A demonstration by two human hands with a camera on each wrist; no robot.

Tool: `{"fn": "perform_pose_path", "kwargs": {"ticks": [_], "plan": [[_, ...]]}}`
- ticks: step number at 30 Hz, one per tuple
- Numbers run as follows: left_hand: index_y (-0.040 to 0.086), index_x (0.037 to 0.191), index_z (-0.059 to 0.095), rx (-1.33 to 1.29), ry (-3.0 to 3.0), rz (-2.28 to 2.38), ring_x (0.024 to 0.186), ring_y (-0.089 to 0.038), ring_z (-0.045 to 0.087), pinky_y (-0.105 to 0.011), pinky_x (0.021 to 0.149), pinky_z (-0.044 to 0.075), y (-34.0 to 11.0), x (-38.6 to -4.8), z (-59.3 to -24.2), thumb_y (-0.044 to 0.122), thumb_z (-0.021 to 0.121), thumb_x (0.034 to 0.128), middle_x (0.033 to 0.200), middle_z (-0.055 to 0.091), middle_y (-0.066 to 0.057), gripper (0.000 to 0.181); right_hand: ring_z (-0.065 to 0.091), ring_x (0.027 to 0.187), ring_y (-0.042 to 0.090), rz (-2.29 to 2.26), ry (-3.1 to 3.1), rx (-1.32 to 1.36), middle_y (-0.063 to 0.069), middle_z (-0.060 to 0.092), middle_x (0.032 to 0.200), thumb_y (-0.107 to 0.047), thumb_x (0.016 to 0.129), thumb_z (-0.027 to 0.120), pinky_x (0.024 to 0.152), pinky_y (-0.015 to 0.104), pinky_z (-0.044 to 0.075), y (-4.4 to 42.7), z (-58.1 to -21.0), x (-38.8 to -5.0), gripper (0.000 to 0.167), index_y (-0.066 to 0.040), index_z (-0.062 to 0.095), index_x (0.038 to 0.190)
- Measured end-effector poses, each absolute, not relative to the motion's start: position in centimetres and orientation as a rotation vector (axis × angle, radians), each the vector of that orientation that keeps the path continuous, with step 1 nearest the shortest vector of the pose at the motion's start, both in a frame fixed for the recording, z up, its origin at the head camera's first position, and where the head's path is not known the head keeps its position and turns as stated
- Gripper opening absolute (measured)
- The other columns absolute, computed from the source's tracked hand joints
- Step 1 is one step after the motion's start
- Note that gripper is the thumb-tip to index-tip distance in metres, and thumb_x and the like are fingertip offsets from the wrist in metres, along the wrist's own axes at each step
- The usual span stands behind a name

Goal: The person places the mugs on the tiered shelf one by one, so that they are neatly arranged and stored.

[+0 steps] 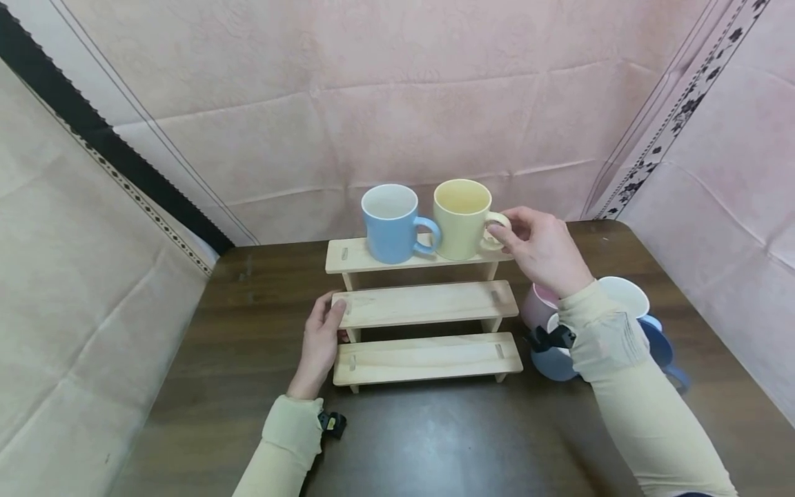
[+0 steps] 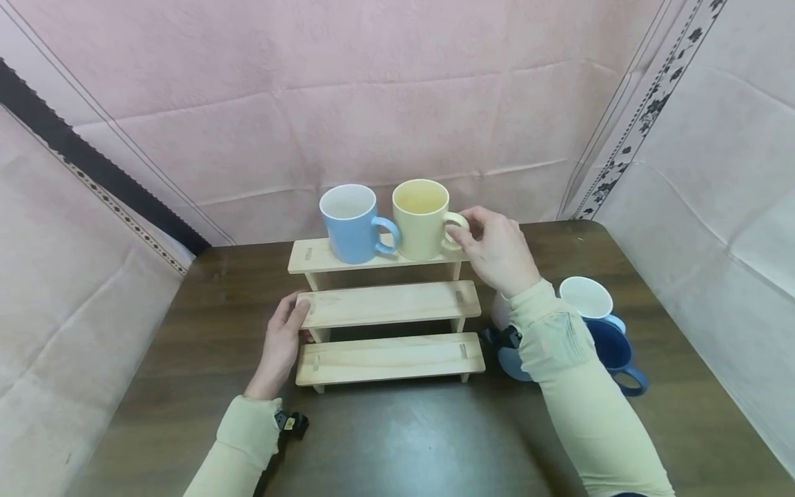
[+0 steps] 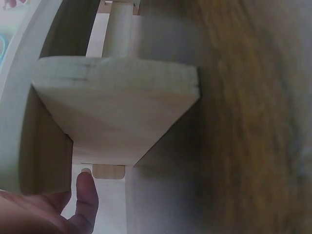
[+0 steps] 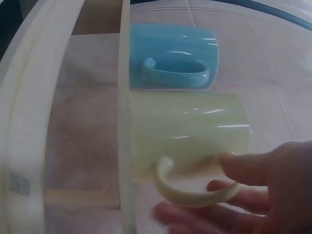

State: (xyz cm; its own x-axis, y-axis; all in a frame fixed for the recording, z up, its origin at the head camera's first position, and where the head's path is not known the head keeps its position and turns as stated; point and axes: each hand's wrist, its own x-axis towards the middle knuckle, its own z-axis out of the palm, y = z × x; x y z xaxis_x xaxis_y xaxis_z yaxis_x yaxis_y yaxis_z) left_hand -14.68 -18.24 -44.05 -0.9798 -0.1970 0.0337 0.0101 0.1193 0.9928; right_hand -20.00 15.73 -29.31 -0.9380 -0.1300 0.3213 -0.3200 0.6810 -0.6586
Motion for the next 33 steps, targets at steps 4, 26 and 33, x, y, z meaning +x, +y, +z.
{"fn": "perform_pose_path", "kwargs": {"ticks": [4,26,33], "plan": [[0.008,0.140,0.046,0.205,-2.238,-2.010,0.068,-0.016,0.052,-0.026,0.060,0.045,-18.2,-14.9,-44.2,0.032,0.049,0.1029,0.094,0.059,-0.008,0.044,0.062,0.090,0.021,1.056,-2.735,0.337,0.007,0.068,0.099,-0.049,0.093,0.060,0.077,0.039,0.044,16.6,-29.5,-19.0,0.044,-0.011,0.063,0.115],[0.008,0.139,0.046,0.195,-2.250,-2.017,0.070,-0.018,0.052,-0.028,0.062,0.047,-18.2,-14.4,-43.1,0.032,0.048,0.1033,0.093,0.057,-0.009,0.043,0.055,0.074,-0.015,1.010,-2.588,0.085,0.012,0.069,0.102,-0.038,0.095,0.062,0.064,0.014,0.043,23.2,-32.5,-12.2,0.037,-0.010,0.064,0.119],[0.001,0.138,0.045,0.181,-2.278,-1.968,0.071,-0.019,0.052,-0.028,0.063,0.047,-17.5,-13.2,-40.9,0.023,0.046,0.1047,0.091,0.057,-0.010,0.040,0.055,0.067,-0.012,0.942,-2.537,0.009,0.011,0.070,0.090,-0.033,0.093,0.066,0.060,0.013,0.042,23.9,-33.9,-10.5,0.030,-0.008,0.067,0.110]]}}
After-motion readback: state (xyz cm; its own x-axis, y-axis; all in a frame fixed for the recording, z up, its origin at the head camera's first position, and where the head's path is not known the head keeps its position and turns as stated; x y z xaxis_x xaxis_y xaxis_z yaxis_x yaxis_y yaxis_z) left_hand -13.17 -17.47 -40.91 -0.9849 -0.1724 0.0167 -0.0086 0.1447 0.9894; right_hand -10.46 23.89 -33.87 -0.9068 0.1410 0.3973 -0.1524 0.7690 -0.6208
